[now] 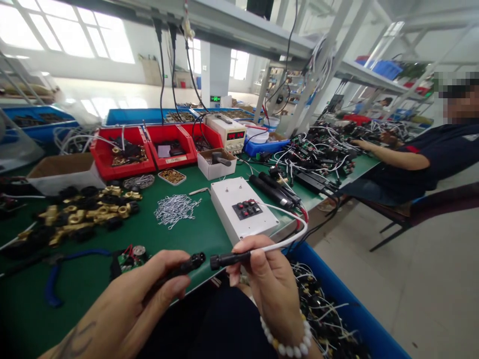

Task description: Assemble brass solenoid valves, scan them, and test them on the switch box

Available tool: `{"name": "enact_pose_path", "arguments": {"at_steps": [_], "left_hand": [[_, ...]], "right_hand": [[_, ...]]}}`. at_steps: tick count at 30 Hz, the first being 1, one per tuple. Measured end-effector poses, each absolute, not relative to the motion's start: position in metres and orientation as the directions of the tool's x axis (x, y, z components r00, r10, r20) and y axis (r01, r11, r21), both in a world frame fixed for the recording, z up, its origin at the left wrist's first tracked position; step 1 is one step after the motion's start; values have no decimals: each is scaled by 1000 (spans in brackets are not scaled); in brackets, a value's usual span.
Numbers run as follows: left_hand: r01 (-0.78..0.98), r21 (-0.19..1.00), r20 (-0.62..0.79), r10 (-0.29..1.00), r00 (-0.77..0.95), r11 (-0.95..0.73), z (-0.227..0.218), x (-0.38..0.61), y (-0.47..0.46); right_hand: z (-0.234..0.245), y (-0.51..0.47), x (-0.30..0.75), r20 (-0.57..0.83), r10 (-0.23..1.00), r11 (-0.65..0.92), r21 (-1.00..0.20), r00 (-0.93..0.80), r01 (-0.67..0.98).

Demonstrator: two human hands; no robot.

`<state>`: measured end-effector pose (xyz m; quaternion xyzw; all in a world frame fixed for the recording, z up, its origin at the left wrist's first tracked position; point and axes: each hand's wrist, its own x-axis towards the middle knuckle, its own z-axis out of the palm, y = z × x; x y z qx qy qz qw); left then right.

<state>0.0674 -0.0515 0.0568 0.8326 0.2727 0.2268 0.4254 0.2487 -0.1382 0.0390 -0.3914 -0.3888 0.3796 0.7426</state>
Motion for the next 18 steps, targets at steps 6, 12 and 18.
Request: {"name": "enact_pose_path", "arguments": {"at_steps": [6,12,18], "left_hand": [[171,869,141,564,813,-464,64,67,-48],[162,894,87,517,852,-417,71,68,-47],[154,884,137,560,817,-440,70,70,-48]], "right_hand": [[40,-138,248,296,857,419,-877,422,-235],[39,-138,249,262,871,391,-882,416,-263],[41,-138,249,275,873,391,-889,403,-238]]}}
